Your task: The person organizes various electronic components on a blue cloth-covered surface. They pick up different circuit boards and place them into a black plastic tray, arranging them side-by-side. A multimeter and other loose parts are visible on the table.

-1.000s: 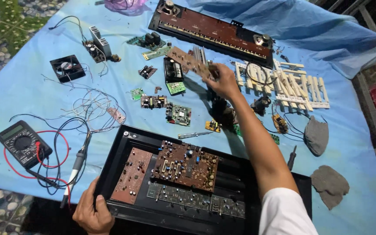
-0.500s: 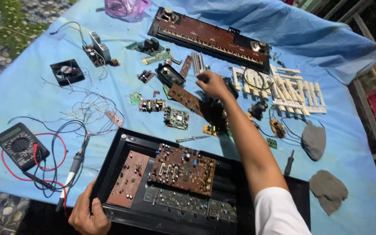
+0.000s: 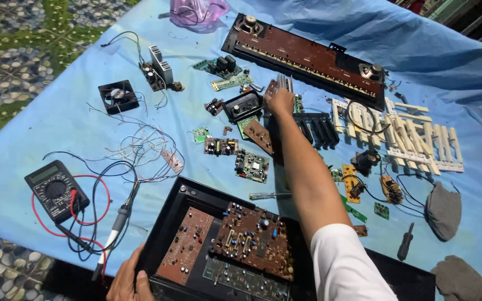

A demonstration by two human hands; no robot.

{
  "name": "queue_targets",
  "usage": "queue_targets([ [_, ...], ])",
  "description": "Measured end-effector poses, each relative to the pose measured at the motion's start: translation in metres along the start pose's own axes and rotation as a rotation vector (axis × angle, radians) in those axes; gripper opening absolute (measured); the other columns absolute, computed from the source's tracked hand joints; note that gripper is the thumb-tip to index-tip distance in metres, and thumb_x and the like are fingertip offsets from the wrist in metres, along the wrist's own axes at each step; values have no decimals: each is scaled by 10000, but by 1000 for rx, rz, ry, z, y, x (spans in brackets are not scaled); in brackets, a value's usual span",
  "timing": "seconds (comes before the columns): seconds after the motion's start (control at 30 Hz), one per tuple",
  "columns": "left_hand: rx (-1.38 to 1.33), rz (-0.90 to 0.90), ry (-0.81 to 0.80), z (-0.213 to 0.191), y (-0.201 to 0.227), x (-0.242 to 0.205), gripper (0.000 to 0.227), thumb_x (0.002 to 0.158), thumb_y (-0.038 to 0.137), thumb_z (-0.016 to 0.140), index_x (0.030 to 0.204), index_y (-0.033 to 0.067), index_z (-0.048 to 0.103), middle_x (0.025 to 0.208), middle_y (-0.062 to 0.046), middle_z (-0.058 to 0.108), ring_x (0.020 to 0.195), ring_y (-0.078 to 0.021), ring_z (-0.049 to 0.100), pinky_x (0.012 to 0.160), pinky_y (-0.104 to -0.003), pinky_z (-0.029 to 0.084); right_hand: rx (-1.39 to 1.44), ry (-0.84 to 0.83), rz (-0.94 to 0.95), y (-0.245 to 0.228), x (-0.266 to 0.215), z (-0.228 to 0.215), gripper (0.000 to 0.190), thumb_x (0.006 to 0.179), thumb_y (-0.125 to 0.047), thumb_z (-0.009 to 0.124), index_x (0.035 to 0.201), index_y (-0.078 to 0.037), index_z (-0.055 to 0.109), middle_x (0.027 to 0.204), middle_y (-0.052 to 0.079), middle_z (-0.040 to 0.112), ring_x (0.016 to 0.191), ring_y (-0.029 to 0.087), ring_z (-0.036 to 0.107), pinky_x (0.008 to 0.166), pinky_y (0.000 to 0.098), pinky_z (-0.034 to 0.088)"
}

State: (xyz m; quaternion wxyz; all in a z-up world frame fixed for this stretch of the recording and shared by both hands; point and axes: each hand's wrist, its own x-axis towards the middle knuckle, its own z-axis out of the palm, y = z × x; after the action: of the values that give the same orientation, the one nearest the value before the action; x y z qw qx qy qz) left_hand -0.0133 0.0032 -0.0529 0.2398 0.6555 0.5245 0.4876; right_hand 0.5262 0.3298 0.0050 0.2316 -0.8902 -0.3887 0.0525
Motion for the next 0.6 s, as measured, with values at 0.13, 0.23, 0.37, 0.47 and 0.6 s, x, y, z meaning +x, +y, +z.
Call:
queue_targets([
  [0.13, 28, -65, -61, -5, 12, 3, 519, 958, 265, 389, 1290, -17, 672, 1075, -195, 753, 870, -297, 738, 821, -361, 562, -50, 65, 35, -6, -5, 2, 201, 731, -232, 853, 909, -158, 796, 950, 124, 751, 884, 355, 724, 771, 507, 575],
  [0.23, -29, -9, -4, -2, 19, 7, 521, 856, 165, 440, 1259, -70, 671, 1105, -230, 742, 909, -338, 729, 859, -374, 560, -127, -64, 158, -5, 7, -1, 455, 746, -360, 854, 1074, -84, 702, 999, 87, 718, 827, 219, 699, 759, 383, 598],
  [0.37, 7, -81, -67, -5, 31, 12, 536, 808, 98, 444, 1261, -69, 676, 1088, -247, 741, 900, -342, 728, 857, -397, 566, 51, -107, 180, 7, -7, -29, 424, 786, -297, 838, 1018, 37, 718, 862, 119, 739, 627, 208, 685, 564, 338, 563],
  [0.47, 28, 77, -7, -9, 37, 9, 492, 876, 94, 475, 1270, -133, 661, 1097, -275, 704, 844, -392, 642, 832, -424, 509, 133, -127, 90, 46, -15, -49, 214, 908, -244, 707, 1005, -53, 713, 777, 59, 703, 577, 144, 659, 510, 268, 569],
  [0.6, 5, 137, -24, -10, 39, 12, 532, 959, 130, 438, 1286, -233, 651, 1094, -366, 682, 880, -440, 611, 872, -492, 496, 501, -375, -281, 292, 68, -31, 283, 950, -322, 703, 1072, -67, 714, 731, -25, 658, 545, 98, 539, 508, 254, 406],
])
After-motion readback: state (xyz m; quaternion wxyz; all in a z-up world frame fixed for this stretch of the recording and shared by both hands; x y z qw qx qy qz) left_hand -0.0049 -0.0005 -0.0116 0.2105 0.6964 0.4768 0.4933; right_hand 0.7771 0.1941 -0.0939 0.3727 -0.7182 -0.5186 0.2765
